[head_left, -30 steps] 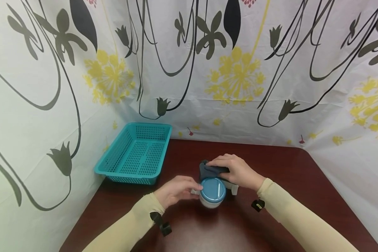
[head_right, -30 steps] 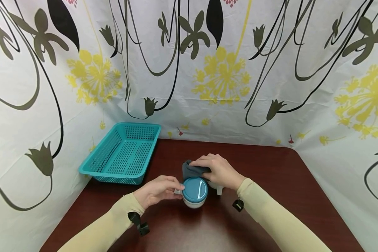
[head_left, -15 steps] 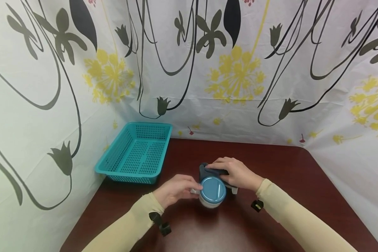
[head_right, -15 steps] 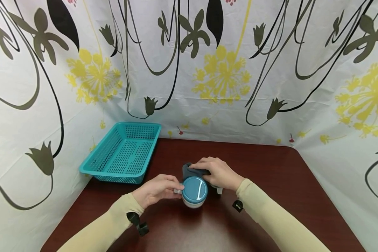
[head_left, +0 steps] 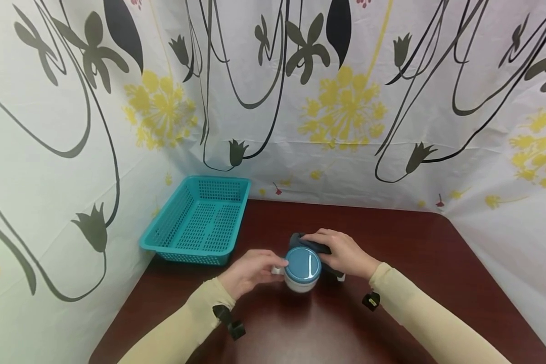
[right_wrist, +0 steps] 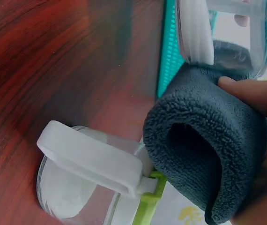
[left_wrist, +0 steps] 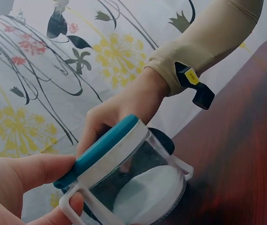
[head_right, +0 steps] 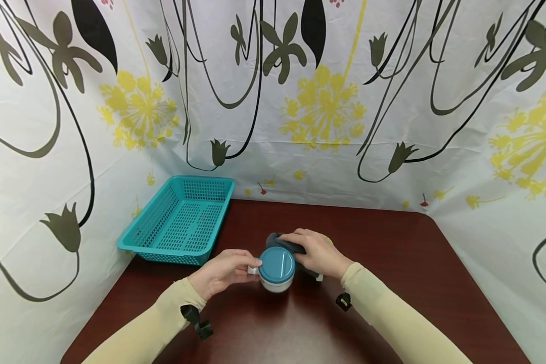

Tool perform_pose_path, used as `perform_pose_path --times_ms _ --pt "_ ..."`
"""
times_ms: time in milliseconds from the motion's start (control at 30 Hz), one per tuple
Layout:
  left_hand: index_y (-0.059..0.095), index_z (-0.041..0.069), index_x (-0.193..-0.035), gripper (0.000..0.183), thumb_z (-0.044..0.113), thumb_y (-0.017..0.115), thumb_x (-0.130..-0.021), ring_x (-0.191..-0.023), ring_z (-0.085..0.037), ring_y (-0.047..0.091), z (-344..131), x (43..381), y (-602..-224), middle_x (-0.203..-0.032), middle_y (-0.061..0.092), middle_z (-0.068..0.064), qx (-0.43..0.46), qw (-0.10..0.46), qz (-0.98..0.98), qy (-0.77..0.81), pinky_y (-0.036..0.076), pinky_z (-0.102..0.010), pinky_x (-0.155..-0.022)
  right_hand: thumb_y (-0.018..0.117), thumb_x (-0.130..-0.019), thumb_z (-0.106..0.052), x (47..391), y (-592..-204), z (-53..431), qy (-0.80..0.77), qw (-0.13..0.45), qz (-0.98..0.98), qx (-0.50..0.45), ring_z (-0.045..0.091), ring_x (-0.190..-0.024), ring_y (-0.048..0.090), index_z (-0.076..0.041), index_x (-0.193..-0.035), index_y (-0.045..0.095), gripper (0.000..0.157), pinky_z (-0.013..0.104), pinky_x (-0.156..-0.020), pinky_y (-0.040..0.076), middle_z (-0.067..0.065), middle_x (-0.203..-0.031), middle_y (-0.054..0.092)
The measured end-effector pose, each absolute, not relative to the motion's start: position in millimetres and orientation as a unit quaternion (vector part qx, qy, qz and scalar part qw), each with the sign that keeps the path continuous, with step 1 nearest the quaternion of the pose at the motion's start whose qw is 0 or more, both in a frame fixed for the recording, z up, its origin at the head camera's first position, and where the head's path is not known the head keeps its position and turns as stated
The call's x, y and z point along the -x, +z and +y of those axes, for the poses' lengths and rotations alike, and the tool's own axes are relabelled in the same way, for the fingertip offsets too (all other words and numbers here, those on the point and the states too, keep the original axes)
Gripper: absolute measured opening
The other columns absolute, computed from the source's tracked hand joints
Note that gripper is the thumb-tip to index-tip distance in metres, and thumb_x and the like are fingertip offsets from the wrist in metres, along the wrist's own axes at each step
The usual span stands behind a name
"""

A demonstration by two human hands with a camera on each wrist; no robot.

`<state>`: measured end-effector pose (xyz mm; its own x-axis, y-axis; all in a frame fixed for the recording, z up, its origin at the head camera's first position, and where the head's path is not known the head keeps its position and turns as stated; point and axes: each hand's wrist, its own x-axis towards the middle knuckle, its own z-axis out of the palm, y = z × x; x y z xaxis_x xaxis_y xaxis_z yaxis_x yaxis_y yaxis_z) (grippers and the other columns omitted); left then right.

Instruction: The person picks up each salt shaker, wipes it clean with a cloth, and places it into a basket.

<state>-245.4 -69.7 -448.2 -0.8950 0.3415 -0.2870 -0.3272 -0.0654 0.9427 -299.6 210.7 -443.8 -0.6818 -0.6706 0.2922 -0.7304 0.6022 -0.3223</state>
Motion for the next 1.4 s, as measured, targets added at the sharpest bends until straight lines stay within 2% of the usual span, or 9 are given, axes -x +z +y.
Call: perform_pose_path --times_ms 233,467,833,1233,1400 --pt "0.074 0.002 -0.095 0.030 0.026 0.085 -0.081 -0.104 -0.036 0.060 -71.4 250.4 -447.7 -0.105 0.065 -0.014 0.017 0.207 0.648 0.733 0.053 -0.049 -0.094 0.080 -0.087 -0.018 297.5 -440.4 217.1 0.223 0.107 -0.900 -0.360 0.007 -0.102 0.060 -0.032 -0.137 0.061 0.056 0.036 -0.083 0.055 -0.015 -0.119 0.059" --pt "0.073 0.002 -0.096 0.031 0.027 0.084 -0.082 -0.105 -0.037 0.061 -73.6 256.0 -448.2 -0.108 0.066 -0.014 0.027 0.192 0.648 0.736 0.048 -0.054 -0.100 0.082 -0.086 -0.021 298.5 -440.4 222.5 0.225 0.128 -0.900 -0.350 0.005 -0.096 0.059 -0.033 -0.136 0.061 0.056 0.035 -0.080 0.054 -0.016 -0.115 0.059" --pt "0.069 0.002 -0.091 0.024 0.021 0.082 -0.084 -0.101 -0.035 0.063 -73.1 260.4 -446.5 -0.102 0.063 -0.015 0.058 0.151 0.614 0.773 0.053 -0.048 -0.095 0.083 -0.085 -0.019 295.1 -437.4 225.8 0.217 0.158 -0.899 -0.346 0.009 -0.094 0.061 -0.027 -0.137 0.062 0.057 0.038 -0.077 0.055 -0.010 -0.115 0.060" --pt "0.067 0.000 -0.101 0.029 0.021 0.081 -0.086 -0.104 -0.032 0.058 -73.4 264.5 -446.6 -0.114 0.059 -0.015 0.089 0.124 0.584 0.797 0.052 -0.046 -0.097 0.081 -0.086 -0.020 286.5 -439.7 225.8 0.218 0.152 -0.903 -0.337 0.009 -0.093 0.060 -0.027 -0.136 0.063 0.053 0.037 -0.077 0.054 -0.008 -0.116 0.060" --pt "0.065 -0.001 -0.114 0.037 0.021 0.079 -0.087 -0.110 -0.033 0.056 -74.7 266.9 -447.3 -0.125 0.055 -0.017 0.095 0.127 0.575 0.802 0.051 -0.047 -0.099 0.078 -0.087 -0.021 282.8 -438.1 225.5 0.224 0.139 -0.903 -0.340 0.006 -0.093 0.058 -0.035 -0.132 0.064 0.049 0.035 -0.076 0.053 -0.015 -0.115 0.059"
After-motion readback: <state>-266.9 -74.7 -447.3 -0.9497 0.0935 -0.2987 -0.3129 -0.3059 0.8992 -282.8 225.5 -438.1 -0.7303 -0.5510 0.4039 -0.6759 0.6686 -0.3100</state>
